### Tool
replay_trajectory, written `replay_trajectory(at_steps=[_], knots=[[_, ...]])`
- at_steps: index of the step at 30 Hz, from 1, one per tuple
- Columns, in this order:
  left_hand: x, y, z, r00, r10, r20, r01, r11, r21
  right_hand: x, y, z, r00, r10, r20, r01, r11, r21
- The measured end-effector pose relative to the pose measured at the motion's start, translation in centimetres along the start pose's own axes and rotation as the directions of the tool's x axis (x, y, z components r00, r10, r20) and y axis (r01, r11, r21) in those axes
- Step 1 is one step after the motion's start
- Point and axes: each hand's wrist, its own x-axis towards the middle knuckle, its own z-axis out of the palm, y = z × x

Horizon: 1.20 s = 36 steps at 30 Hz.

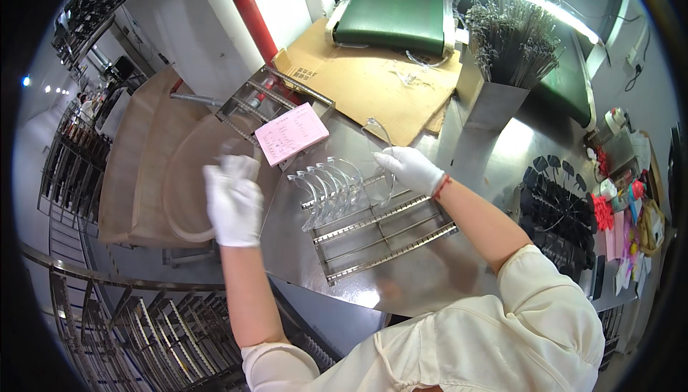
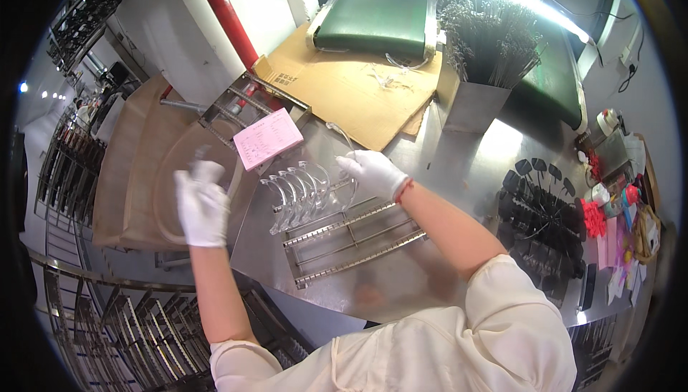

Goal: The person assembles small black components onto metal racks at a workbench. They repeatedly pick up components, place them into slots on the racks, and move the racks between the workbench and a nearby conveyor belt. The person wears white gloves and handles the parts by hand.

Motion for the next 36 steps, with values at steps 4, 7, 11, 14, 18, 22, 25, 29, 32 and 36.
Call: replay_trajectory(at_steps=[4,7,11,14,18,22,25,29,32,36], knots=[[3.0,3.5,1.8,0.918,0.37,-0.14,-0.338,0.917,0.21,1.9,2.8,1.0,0.976,0.151,0.154,-0.137,0.986,-0.098],[4.9,2.1,3.3,0.943,0.327,-0.066,-0.273,0.871,0.408,3.9,3.8,3.0,0.932,0.215,0.293,-0.089,0.917,-0.388],[6.7,-3.2,5.5,0.928,0.344,0.147,-0.35,0.66,0.665,5.0,2.1,3.8,0.917,0.163,0.363,0.087,0.809,-0.582],[6.1,-6.3,8.5,0.806,0.098,0.584,-0.587,0.004,0.81,7.2,2.9,2.7,0.962,0.249,0.112,-0.163,0.852,-0.498],[5.7,-11.0,4.0,0.72,-0.416,0.556,-0.694,-0.435,0.573,14.7,5.9,-0.2,0.921,0.358,-0.156,-0.273,0.876,0.397],[8.7,-15.1,6.3,0.583,-0.648,0.49,-0.79,-0.308,0.53,22.1,23.4,-8.7,0.492,0.557,-0.669,-0.351,0.83,0.434],[8.9,-14.9,5.1,0.574,-0.648,0.5,-0.8,-0.314,0.511,25.1,24.2,-7.7,0.319,0.235,-0.918,-0.259,0.954,0.154],[7.5,-12.8,1.5,0.686,-0.466,0.559,-0.704,-0.231,0.671,24.6,14.8,-6.0,0.666,0.365,-0.65,-0.337,0.925,0.175],[9.0,-11.7,3.0,0.856,-0.092,0.51,-0.498,0.126,0.858,20.9,13.1,-5.9,0.812,0.062,-0.581,0.033,0.988,0.152],[8.2,-10.3,3.3,0.978,-0.069,0.199,-0.116,0.612,0.783,9.5,0.9,-6.1,1.0,-0.019,-0.025,0.031,0.705,0.708]])
